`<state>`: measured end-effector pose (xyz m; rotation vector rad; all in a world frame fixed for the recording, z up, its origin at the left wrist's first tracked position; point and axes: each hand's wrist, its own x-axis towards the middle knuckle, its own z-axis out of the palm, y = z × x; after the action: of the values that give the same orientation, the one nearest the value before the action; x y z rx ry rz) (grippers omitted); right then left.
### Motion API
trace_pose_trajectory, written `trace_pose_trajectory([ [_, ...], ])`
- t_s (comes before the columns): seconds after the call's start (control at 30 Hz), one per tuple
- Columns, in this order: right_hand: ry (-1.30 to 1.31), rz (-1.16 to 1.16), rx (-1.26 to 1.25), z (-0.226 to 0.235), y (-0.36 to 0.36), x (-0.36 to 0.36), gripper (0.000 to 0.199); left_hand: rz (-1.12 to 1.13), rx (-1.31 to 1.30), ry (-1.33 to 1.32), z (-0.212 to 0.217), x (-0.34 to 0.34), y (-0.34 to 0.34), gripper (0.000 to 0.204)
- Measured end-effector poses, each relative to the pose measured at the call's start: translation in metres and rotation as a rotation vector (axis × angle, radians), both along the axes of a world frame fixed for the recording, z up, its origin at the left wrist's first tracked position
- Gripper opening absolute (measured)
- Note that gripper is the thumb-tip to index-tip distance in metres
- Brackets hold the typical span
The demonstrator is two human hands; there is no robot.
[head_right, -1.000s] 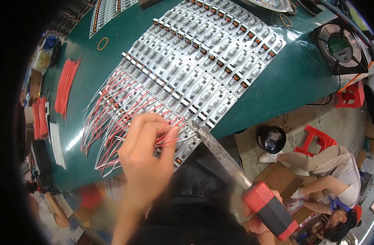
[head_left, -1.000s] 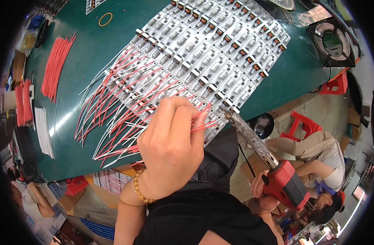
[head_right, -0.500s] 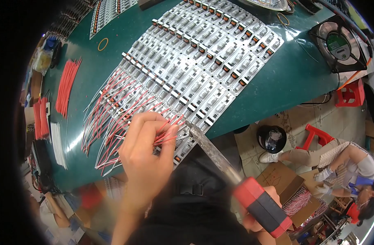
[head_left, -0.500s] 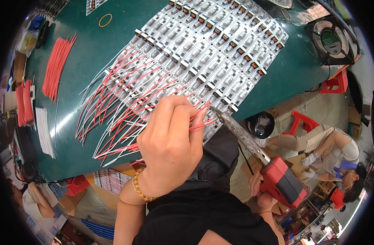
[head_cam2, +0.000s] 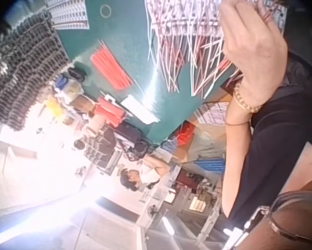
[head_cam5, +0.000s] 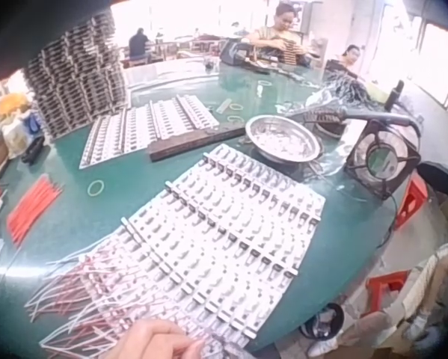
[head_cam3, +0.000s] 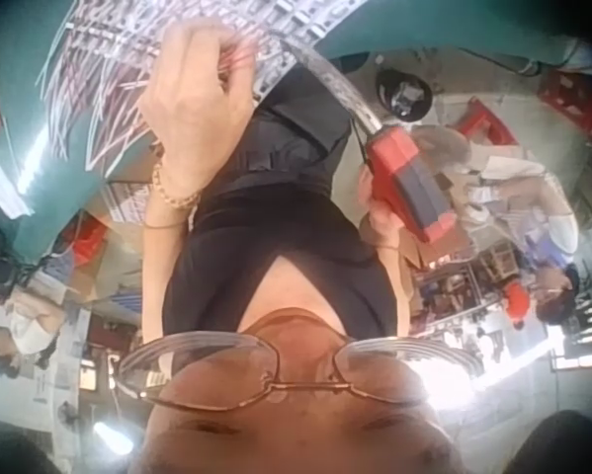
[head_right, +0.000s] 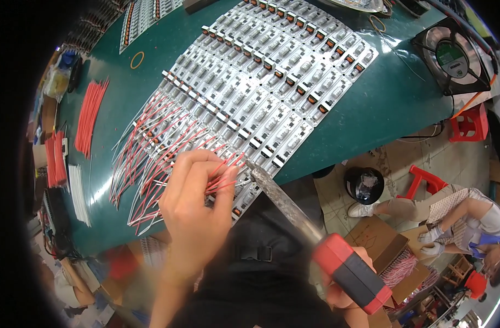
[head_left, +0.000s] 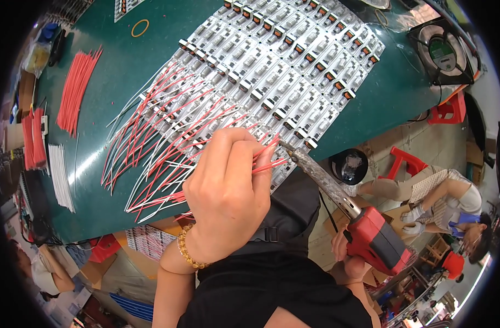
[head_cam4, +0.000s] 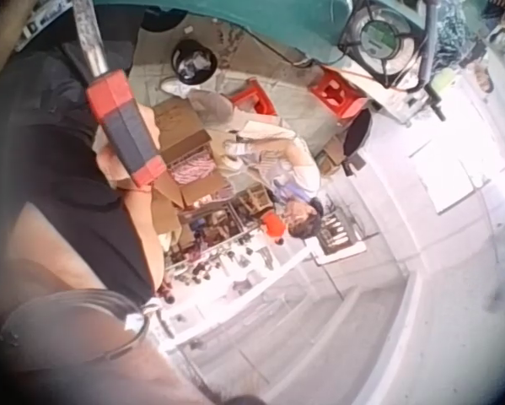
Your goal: The person solders wires onto an electronic panel using a soldering tool, helps a coworker pack completed component bundles into a cardboard box, and solders additional wires onto the panel.
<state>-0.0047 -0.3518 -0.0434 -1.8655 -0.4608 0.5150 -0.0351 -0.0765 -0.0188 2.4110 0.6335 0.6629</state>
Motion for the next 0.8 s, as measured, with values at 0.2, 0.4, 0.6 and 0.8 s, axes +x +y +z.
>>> trace_pose_trajectory([
  [0.2, -0.011, 0.01, -0.012, 0.009, 0.002, 0.004, 0.039, -0.006, -0.001, 0.006, 0.0, 0.002, 0.0, 0.015],
  [0.4, 0.004, -0.026, 0.134, 0.014, 0.007, 0.011, 0.049, -0.015, -0.003, 0.003, 0.005, 0.008, 0.001, 0.015],
  [0.6, -0.237, -0.189, 0.357, 0.029, 0.044, 0.06, 0.06, -0.037, 0.008, 0.017, 0.009, 0.005, 0.002, 0.013],
  [0.8, -0.524, -0.187, 0.634, 0.049, 0.092, 0.162, 0.062, -0.074, 0.044, 0.028, 0.01, -0.005, 0.0, 0.012],
])
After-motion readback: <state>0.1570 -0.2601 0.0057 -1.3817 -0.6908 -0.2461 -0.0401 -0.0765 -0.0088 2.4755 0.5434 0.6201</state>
